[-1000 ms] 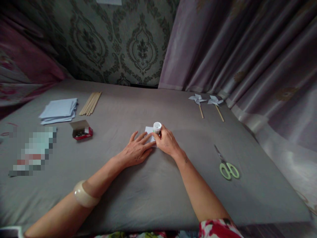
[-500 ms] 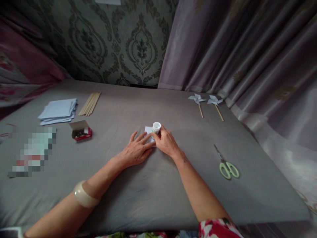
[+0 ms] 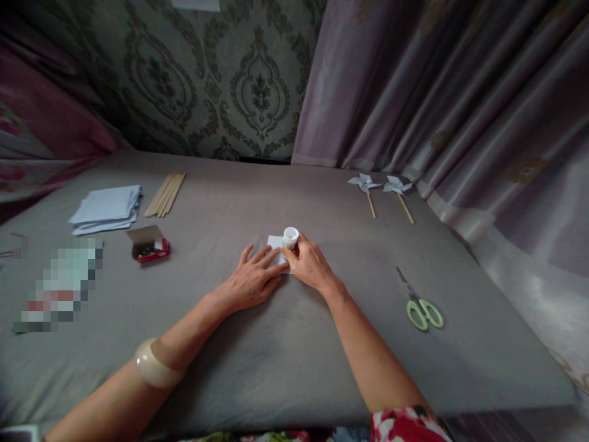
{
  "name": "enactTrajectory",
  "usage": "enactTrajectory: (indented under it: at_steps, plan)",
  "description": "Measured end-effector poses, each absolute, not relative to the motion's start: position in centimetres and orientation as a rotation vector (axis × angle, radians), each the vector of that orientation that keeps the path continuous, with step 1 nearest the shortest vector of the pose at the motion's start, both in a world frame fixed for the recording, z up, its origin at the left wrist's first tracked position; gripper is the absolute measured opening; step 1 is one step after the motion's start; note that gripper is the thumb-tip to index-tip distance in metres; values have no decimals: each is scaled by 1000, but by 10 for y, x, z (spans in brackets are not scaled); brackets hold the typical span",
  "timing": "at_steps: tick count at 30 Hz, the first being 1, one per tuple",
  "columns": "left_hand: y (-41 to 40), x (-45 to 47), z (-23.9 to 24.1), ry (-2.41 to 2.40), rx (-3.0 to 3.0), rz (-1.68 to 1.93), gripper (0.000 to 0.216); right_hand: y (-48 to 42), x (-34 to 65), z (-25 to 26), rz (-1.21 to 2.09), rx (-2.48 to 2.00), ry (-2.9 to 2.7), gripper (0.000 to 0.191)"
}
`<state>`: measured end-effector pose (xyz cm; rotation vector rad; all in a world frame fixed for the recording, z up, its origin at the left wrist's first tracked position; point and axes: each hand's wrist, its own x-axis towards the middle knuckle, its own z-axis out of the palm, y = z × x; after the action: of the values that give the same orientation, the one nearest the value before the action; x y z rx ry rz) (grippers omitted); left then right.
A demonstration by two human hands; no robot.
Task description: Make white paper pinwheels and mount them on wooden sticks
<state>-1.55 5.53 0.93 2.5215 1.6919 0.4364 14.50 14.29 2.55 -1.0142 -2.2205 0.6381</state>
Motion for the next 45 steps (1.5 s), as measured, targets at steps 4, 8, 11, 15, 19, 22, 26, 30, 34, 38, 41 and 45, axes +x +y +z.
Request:
enactTrajectory:
  at_steps: [4, 8, 11, 15, 19, 22, 26, 30, 34, 38, 41, 45]
  plan:
    - [55, -15, 9, 1702, 2521, 422, 39, 144, 145, 26, 620, -1063, -2208, 19]
    - [56, -14, 9, 1705, 2518, 425, 37, 143, 142, 24, 608, -1034, -2194, 19]
    - [56, -14, 8, 1705, 2521, 430, 37, 143, 143, 25, 623, -1018, -2228, 18]
    - [56, -15, 7, 1702, 2530, 421, 39, 144, 145, 25, 606, -1059, -2220, 18]
    - [55, -15, 9, 1703, 2520, 427, 39, 144, 145, 23, 577, -1029, -2219, 19]
    - [56, -15, 9, 1703, 2519, 423, 38, 145, 148, 25, 633, -989, -2246, 20]
    - [56, -16, 8, 1693, 2522, 428, 38, 147, 149, 25, 601, -1037, -2236, 21]
    - [57, -16, 9, 1687, 2516, 421, 38, 146, 144, 23, 605, -988, -2213, 19]
    - [56, -16, 9, 1690, 2505, 415, 38, 145, 146, 25, 654, -989, -2269, 18]
    - [56, -16, 8, 1692, 2511, 419, 37, 145, 147, 27, 629, -1026, -2236, 20]
    - [56, -15, 9, 1699, 2506, 424, 37, 144, 146, 27, 655, -986, -2227, 18]
    - [56, -15, 11, 1694, 2526, 401, 37, 146, 148, 26, 668, -981, -2249, 20]
